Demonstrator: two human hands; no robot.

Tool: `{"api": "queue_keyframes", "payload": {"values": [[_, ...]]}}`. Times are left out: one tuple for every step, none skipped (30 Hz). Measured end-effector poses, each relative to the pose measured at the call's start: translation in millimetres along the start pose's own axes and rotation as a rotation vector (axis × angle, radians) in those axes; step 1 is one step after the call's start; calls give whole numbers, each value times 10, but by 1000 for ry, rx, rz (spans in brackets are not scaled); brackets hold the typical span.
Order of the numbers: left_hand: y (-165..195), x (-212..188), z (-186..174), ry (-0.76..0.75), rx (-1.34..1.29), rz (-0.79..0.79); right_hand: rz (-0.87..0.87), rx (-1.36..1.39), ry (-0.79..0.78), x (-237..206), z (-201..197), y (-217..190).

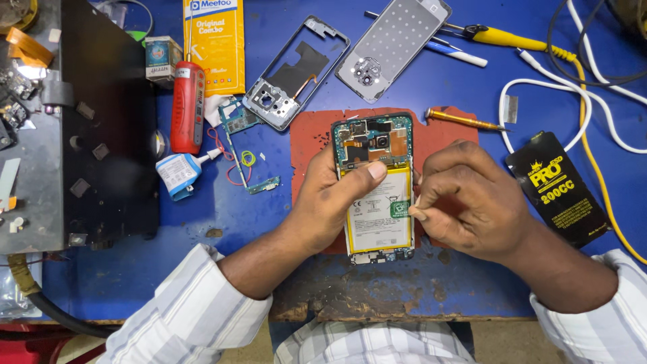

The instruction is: The person tests a smartphone's touchscreen by opening the phone app and dialing numbers. They then open the device and use a metal spudger to disconnect and reconnect internal ribbon cables on the motherboard.

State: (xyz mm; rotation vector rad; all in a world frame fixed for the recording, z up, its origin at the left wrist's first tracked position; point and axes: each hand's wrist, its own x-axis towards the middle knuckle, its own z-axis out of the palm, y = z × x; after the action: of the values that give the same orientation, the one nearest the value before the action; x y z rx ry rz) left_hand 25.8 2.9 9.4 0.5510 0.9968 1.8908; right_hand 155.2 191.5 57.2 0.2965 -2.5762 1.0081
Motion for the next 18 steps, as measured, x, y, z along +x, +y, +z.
{"api": "queue_keyframes", "payload": {"values": [[-6,4,5,14,7,-4,-2,-8,4,14,-1,-5],[-12,9,10,28,13,-8,-4,-15,7,25,0,-9],[-11,9,4,42,21,-12,-7,-21,11,42,8,-13],[-16,15,6,42,25,-9,-17,-25,14,50,-2,-12],[-16,19,1,42,29,-7,-26,-29,16,58,-14,-13],[-15,22,-3,41,33,-6,-35,-34,20,59,-21,-9],[-10,20,-12,32,36,-8,-20,-13,27,57,-27,-8],[-8,21,-11,22,40,-10,-3,9,34,43,-49,-2],[-6,22,-12,13,43,-13,13,30,40,29,-62,5],[-4,24,-10,10,36,-22,31,76,67,11,-66,18],[3,23,-14,7,29,-32,48,123,95,-3,-50,34],[1,27,-5,5,22,-42,66,170,121,-24,-43,52],[3,29,-3,-1,30,-41,82,197,137,-42,-35,67],[5,30,0,-8,39,-41,98,225,154,-59,-23,85],[7,27,-2,-16,47,-42,115,252,170,-72,-8,95],[2,31,5,-14,48,-39,118,263,172,-84,-7,106],[-2,28,5,-13,49,-37,121,274,174,-86,-2,112],[-8,26,4,-11,50,-35,124,285,175,-86,-1,114]]}}
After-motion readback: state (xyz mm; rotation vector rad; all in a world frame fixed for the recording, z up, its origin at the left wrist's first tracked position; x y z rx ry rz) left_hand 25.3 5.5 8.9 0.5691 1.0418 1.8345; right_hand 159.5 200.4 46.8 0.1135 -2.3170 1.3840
